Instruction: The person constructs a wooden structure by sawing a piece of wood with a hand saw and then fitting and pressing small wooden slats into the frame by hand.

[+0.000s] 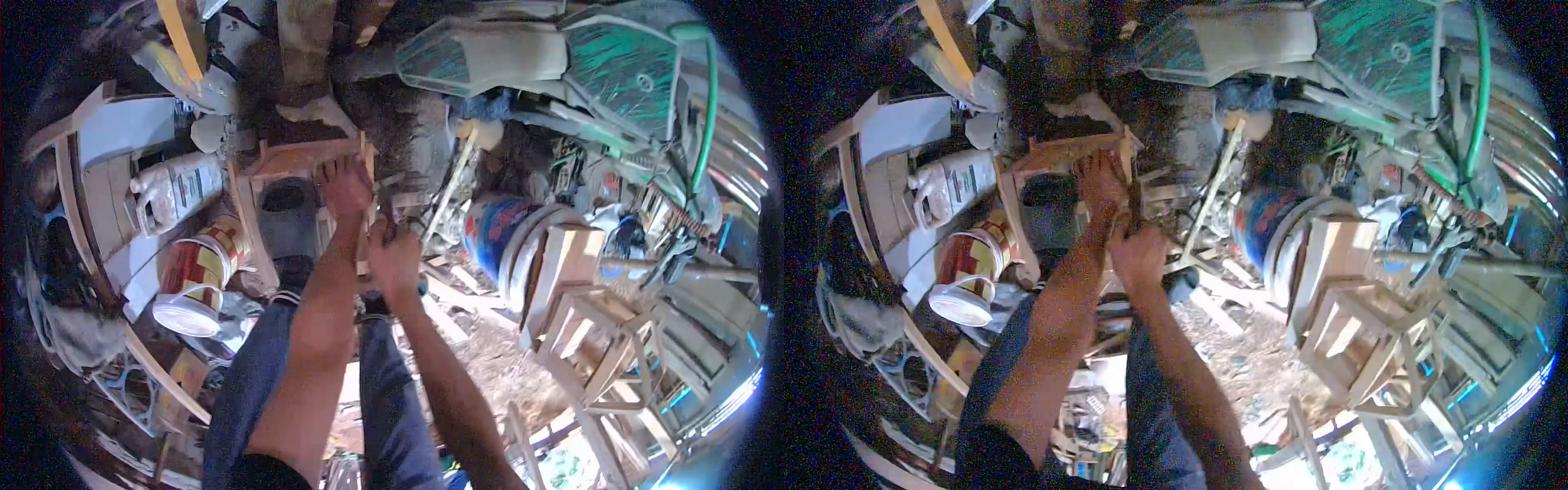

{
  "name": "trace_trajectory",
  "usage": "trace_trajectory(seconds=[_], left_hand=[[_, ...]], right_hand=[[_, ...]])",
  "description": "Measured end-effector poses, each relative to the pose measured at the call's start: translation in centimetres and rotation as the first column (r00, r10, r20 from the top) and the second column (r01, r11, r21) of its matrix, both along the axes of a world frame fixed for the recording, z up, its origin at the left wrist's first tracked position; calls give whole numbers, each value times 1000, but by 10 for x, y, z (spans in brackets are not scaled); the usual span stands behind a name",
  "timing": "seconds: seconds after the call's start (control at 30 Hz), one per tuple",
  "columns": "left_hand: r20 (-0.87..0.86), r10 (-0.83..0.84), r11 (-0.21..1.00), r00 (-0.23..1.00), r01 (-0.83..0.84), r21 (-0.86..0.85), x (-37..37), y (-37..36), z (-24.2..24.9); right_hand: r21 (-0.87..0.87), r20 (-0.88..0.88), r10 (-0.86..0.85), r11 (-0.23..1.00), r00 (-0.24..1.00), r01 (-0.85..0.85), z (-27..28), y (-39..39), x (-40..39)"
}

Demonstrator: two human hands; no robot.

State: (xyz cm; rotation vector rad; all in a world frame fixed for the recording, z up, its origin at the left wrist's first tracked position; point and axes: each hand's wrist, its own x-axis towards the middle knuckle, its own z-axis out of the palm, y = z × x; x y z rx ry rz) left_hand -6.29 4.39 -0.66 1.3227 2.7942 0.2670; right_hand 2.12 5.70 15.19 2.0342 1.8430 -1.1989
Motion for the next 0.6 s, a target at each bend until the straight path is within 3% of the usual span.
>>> trace_trajectory(seconds=[0.03,0.07,0.13,0.17,0.2,0.27,0.3,0.37,0.43,0.47,0.5,0.53,0.57,0.6], left_hand=[[119,32,988,992,-14,-151,2,-3,0],[145,17,987,989,7,-160,17,-9,14],[267,75,991,961,-41,-128,2,4,29],[50,-35,999,998,35,-12,1,-1,13],[27,-47,999,998,48,-15,-4,3,15],[82,13,985,997,2,-174,3,-2,15],[30,0,971,1000,7,-237,5,-9,0],[-55,-32,978,998,20,-208,7,-12,-7],[-217,-26,996,976,7,-87,3,-12,-21],[-226,-39,994,973,15,-106,2,-14,-22],[-142,-34,984,989,9,-176,3,-12,-17],[-60,-11,971,998,-4,-240,4,-8,-8],[13,-16,996,1000,17,-82,4,-4,5],[11,-5,997,1000,6,-83,5,-3,7]], right_hand=[[-43,-63,-18,999,998,15,7,-3,16],[-89,-122,-62,995,991,52,10,-14,33],[109,-473,-95,980,876,165,-36,-44,89],[-95,-596,-263,961,759,259,-63,-58,105],[-166,-586,-332,942,739,291,-62,-63,108],[-12,-400,-110,993,910,115,-91,-90,124],[-30,-397,-122,992,910,119,-118,-108,130],[385,-330,253,916,909,-115,-174,-130,120],[347,-429,178,938,885,-21,-162,-120,106],[294,-486,110,955,867,44,-142,-117,105],[396,-525,155,915,837,78,-114,-108,99],[259,-493,47,961,869,94,-88,-102,106],[122,-445,-50,986,894,116,-61,-96,115],[111,-574,-116,970,811,218,-32,-82,114]])
